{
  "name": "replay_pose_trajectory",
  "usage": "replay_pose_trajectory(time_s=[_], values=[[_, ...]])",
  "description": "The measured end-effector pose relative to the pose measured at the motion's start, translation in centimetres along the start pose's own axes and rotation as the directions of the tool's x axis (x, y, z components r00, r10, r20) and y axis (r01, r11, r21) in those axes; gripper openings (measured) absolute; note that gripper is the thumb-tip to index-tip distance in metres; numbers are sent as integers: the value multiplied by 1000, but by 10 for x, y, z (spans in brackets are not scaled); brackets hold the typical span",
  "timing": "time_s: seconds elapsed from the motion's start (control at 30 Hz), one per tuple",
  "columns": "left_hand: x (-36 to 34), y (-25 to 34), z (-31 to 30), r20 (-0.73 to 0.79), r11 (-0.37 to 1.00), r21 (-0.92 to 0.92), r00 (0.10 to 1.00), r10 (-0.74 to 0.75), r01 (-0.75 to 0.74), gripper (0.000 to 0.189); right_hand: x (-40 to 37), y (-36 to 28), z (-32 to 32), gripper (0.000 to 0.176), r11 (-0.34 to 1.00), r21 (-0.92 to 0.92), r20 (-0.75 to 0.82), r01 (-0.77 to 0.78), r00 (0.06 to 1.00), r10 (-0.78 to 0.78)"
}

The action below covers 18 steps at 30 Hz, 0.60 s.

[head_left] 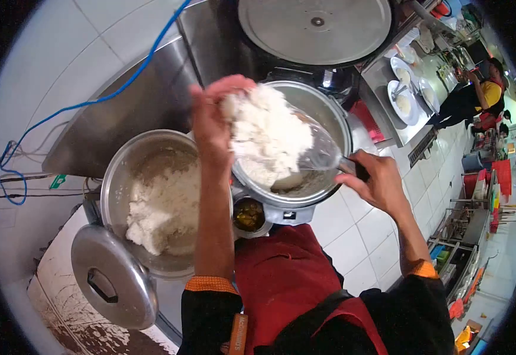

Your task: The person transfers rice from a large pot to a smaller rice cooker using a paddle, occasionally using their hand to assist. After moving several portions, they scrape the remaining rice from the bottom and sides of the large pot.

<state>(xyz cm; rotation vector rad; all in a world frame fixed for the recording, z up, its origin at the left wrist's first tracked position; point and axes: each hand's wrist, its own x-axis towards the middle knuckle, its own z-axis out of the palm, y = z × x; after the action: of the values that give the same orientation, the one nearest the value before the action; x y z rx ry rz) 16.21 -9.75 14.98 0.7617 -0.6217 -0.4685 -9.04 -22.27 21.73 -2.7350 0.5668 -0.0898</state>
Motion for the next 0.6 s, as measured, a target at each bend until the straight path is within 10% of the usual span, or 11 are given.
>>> replay_pose_trajectory(time_s=[0.17, 0.27, 0.33, 0.6], values=[[-9, -108, 19, -118, 907, 248, 940, -320, 340, 76, -23, 66, 24, 19, 906, -414, -92, -90, 994, 56], [-25, -141, 13, -279, 811, -69, 769, -575, 581, 76, -25, 83, 44, 16, 840, -505, -112, -198, 980, 164], [-33, -147, 8, -272, 777, 98, 767, -580, 622, 76, -24, 88, 47, 17, 872, -435, -149, -225, 973, 176], [-75, -16, -15, -284, 822, -484, 835, -471, 299, 78, 7, 38, 27, 25, 913, 248, 87, -323, 946, 311]])
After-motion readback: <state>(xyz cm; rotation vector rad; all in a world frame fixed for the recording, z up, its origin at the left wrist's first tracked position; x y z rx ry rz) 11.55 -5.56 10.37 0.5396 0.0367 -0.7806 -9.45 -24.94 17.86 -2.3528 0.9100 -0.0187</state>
